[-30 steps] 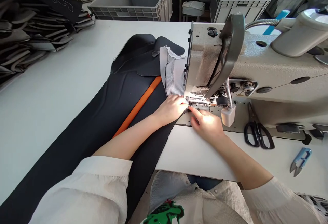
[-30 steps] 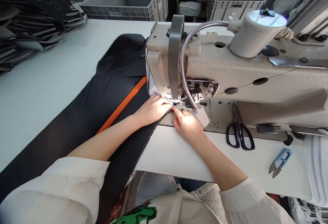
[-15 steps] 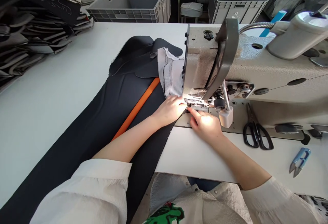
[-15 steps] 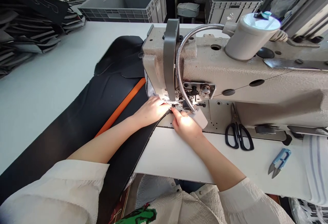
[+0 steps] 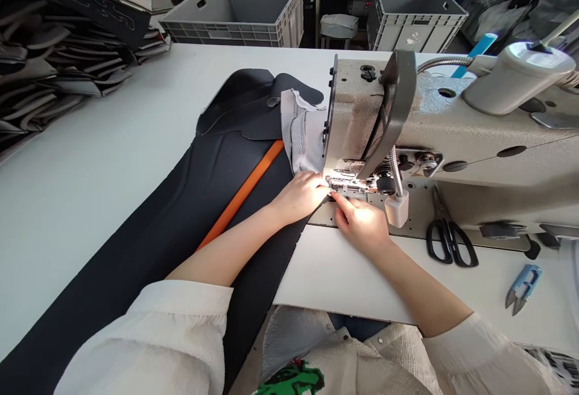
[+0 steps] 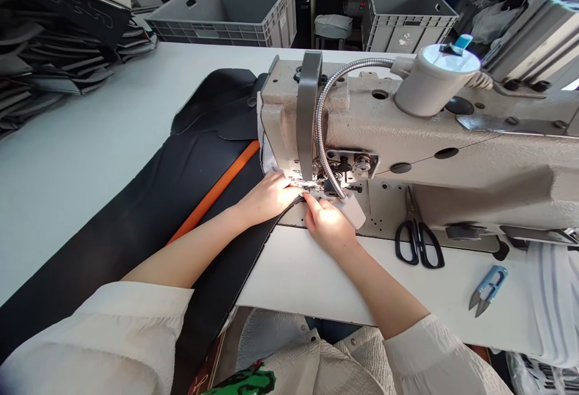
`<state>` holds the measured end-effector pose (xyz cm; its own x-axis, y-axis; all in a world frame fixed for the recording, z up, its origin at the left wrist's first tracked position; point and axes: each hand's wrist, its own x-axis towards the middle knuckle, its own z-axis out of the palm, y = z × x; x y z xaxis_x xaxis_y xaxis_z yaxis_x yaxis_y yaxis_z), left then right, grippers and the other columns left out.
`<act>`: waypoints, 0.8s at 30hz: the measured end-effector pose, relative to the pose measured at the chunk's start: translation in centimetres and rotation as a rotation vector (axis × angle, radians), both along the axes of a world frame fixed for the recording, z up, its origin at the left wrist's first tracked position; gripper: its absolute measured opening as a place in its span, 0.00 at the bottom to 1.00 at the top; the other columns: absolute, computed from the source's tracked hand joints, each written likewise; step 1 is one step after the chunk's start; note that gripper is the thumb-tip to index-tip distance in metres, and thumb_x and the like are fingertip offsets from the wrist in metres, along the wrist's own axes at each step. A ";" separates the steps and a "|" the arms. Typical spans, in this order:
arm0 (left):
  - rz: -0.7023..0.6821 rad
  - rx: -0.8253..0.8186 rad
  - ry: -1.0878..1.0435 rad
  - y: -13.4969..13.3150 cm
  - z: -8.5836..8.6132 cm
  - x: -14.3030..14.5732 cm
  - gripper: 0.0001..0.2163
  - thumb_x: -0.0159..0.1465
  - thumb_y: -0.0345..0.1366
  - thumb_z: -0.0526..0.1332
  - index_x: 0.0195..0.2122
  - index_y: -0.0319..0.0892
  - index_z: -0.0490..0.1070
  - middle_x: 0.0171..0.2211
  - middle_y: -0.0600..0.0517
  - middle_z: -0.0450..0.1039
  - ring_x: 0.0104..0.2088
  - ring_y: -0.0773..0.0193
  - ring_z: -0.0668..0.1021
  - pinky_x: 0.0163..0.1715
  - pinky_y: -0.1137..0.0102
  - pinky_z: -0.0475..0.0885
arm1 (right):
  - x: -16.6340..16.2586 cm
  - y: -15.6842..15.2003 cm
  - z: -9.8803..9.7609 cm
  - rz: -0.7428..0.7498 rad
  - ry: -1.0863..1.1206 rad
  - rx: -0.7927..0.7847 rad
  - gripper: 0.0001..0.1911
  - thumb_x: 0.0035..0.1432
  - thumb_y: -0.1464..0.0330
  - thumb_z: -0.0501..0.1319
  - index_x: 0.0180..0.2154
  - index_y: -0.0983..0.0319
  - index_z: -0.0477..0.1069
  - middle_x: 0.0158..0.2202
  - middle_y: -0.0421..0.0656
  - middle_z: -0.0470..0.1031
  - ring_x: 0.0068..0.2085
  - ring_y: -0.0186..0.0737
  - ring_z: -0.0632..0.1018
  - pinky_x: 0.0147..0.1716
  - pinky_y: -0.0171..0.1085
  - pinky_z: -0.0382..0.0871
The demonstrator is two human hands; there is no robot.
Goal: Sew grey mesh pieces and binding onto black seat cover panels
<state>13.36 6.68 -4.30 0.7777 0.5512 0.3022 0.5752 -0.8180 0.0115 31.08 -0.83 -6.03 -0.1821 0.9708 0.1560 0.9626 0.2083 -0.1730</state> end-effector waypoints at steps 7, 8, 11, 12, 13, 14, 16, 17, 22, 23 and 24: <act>0.020 0.017 0.010 -0.2 -0.1 0.1 0.11 0.68 0.30 0.51 0.34 0.37 0.73 0.36 0.46 0.71 0.39 0.58 0.72 0.39 0.64 0.67 | 0.0 0.2 -0.2 0.021 -0.002 0.034 0.21 0.61 0.70 0.52 0.54 0.59 0.70 0.31 0.43 0.76 0.30 0.35 0.73 0.23 0.34 0.53; 0.028 0.005 0.005 -0.1 -0.1 0.2 0.12 0.68 0.30 0.50 0.34 0.37 0.73 0.36 0.46 0.71 0.39 0.57 0.72 0.40 0.63 0.67 | 0.0 0.2 -0.2 0.022 -0.005 0.038 0.21 0.61 0.70 0.51 0.54 0.60 0.70 0.30 0.43 0.75 0.30 0.35 0.73 0.23 0.34 0.53; 0.052 -0.037 -0.013 0.3 -0.1 0.6 0.14 0.68 0.30 0.48 0.34 0.37 0.73 0.38 0.45 0.72 0.40 0.57 0.72 0.41 0.62 0.67 | 0.1 0.0 -0.2 0.011 0.002 0.038 0.20 0.62 0.70 0.50 0.53 0.59 0.71 0.29 0.42 0.75 0.30 0.34 0.72 0.22 0.34 0.53; 0.053 -0.046 -0.016 0.5 -0.2 0.7 0.14 0.68 0.30 0.48 0.34 0.37 0.73 0.38 0.45 0.72 0.40 0.57 0.72 0.41 0.62 0.67 | 0.1 -0.1 -0.2 0.008 0.010 0.037 0.20 0.62 0.70 0.50 0.52 0.58 0.72 0.29 0.42 0.74 0.30 0.34 0.72 0.23 0.33 0.53; 0.050 -0.051 -0.019 0.8 -0.2 0.8 0.14 0.68 0.30 0.48 0.34 0.37 0.73 0.38 0.45 0.72 0.40 0.57 0.72 0.41 0.62 0.67 | 0.1 -0.2 -0.2 0.006 0.019 0.038 0.19 0.62 0.70 0.51 0.51 0.58 0.73 0.30 0.42 0.74 0.31 0.34 0.73 0.23 0.33 0.54; 0.048 -0.057 -0.021 1.0 -0.2 0.9 0.14 0.68 0.30 0.49 0.33 0.37 0.73 0.38 0.45 0.72 0.40 0.57 0.72 0.41 0.62 0.67 | 0.2 -0.2 -0.2 0.008 0.027 0.041 0.18 0.63 0.70 0.51 0.50 0.58 0.73 0.30 0.42 0.74 0.32 0.34 0.73 0.24 0.33 0.55; 0.047 -0.076 -0.017 1.3 -0.2 1.1 0.14 0.68 0.30 0.49 0.31 0.37 0.73 0.37 0.46 0.72 0.39 0.58 0.72 0.40 0.63 0.67 | 0.2 -0.3 -0.3 0.012 0.041 0.044 0.18 0.63 0.70 0.51 0.49 0.57 0.74 0.30 0.42 0.75 0.32 0.34 0.73 0.24 0.32 0.56; 0.048 -0.088 -0.013 1.5 -0.2 1.1 0.14 0.67 0.30 0.49 0.30 0.37 0.73 0.35 0.46 0.72 0.37 0.59 0.72 0.39 0.63 0.67 | 0.2 -0.3 -0.3 0.014 0.046 0.045 0.18 0.63 0.70 0.51 0.50 0.57 0.74 0.31 0.42 0.75 0.33 0.34 0.73 0.24 0.32 0.56; 0.067 -0.098 -0.009 1.4 0.1 1.2 0.14 0.66 0.29 0.49 0.27 0.37 0.71 0.34 0.45 0.71 0.35 0.59 0.71 0.36 0.64 0.66 | 0.4 -0.3 -0.6 0.008 0.081 0.045 0.17 0.63 0.70 0.52 0.50 0.57 0.72 0.32 0.41 0.75 0.34 0.34 0.73 0.25 0.32 0.57; 0.068 -0.096 -0.010 1.3 0.1 1.2 0.14 0.66 0.29 0.50 0.28 0.37 0.71 0.34 0.46 0.71 0.35 0.59 0.71 0.37 0.64 0.66 | 0.5 -0.4 -0.6 0.009 0.091 0.050 0.17 0.63 0.70 0.52 0.50 0.57 0.73 0.31 0.40 0.75 0.34 0.34 0.73 0.26 0.32 0.57; 0.067 -0.093 -0.012 1.3 0.1 1.1 0.13 0.66 0.29 0.50 0.28 0.37 0.72 0.34 0.46 0.71 0.36 0.59 0.71 0.37 0.64 0.66 | 0.5 -0.4 -0.7 0.013 0.098 0.058 0.17 0.63 0.70 0.52 0.50 0.57 0.73 0.31 0.40 0.75 0.34 0.34 0.73 0.26 0.32 0.57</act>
<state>14.49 7.98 -4.20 0.7347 0.6281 0.2564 0.6279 -0.7727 0.0933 31.60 -1.22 -6.71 -0.1758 0.9572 0.2301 0.9387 0.2334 -0.2536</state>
